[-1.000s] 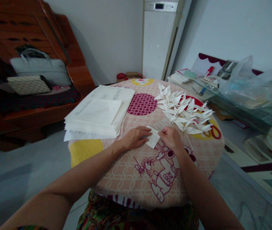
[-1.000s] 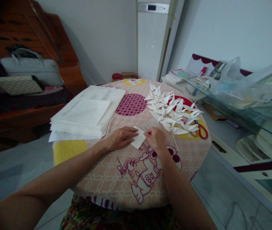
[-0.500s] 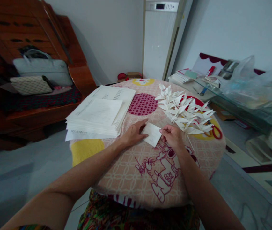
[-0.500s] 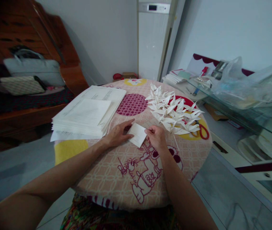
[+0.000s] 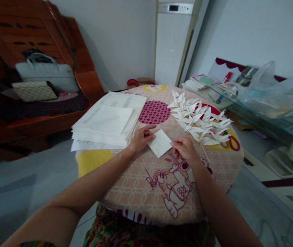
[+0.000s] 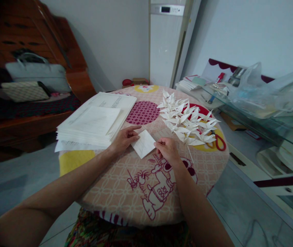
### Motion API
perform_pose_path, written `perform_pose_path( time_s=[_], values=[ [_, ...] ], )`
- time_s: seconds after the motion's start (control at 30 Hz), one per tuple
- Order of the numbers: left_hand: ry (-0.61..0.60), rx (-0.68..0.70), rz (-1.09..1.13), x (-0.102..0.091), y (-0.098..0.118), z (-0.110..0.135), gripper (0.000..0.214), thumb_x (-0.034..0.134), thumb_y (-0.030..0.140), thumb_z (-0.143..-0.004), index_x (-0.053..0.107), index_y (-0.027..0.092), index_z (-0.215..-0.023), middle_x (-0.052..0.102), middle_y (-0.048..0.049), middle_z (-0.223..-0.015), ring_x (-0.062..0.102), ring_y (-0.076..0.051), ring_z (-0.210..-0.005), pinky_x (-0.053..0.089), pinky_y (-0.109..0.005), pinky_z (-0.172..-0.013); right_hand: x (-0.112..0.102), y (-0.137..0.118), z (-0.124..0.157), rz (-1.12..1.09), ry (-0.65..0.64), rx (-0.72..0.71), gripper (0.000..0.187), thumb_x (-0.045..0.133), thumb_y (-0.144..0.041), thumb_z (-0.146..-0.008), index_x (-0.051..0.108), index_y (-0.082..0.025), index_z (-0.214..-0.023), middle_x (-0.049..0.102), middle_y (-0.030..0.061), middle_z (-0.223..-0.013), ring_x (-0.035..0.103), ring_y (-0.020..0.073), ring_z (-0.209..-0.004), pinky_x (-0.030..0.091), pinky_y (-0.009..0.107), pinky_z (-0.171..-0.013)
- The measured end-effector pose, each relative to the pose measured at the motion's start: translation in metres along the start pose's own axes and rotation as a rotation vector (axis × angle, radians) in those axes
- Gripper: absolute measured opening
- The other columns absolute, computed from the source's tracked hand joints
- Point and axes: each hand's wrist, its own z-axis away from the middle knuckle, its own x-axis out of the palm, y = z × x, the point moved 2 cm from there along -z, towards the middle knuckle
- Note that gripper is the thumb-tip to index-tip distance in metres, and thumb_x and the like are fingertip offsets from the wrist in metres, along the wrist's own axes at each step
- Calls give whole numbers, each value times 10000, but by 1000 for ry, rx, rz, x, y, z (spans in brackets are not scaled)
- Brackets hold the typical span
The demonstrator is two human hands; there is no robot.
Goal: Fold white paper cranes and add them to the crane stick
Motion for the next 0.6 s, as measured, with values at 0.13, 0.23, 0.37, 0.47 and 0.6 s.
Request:
perform_pose_path(
  time_s=[0.13,0.23,0.37,0.47,0.6],
  values=[
    [8,-1,-1,0,1,0,633,742,319,-766,576,79,-1328,629,-8,-738,550,-105,-604,401,-220,-554,2,0,2,43,-72,37,266,670,-425,-717,585,-189,-627,602,-29,-467,486,85,-315,280,171,-293],
    [-84,-2,-23,4,3,1,593,731,324,-780,603,69,-1300,611,-1,-719,529,-95,-583,375,-219,-535,3,2,0,59,-73,18,300,662,-464,-743,586,-198,-625,571,-43,-433,484,96,-309,277,182,-290],
    [-254,-9,-14,10,6,2,529,721,317,-802,632,81,-1266,597,2,-715,506,-85,-585,341,-215,-524,4,2,-2,13,-96,-6,310,686,-464,-726,591,-197,-601,556,-46,-420,487,97,-319,298,189,-309],
    [-350,-13,3,13,8,2,503,716,314,-817,636,85,-1258,599,-1,-721,501,-84,-596,333,-215,-529,5,0,0,-73,-134,33,282,709,-447,-701,607,-194,-631,561,-49,-428,472,88,-318,272,183,-308],
    [-375,-24,42,13,7,1,530,723,327,-813,629,85,-1275,600,-4,-730,506,-88,-601,338,-218,-535,7,-1,2,-149,-155,54,274,722,-436,-687,619,-186,-640,566,-42,-425,476,88,-325,272,177,-306]
  ],
)
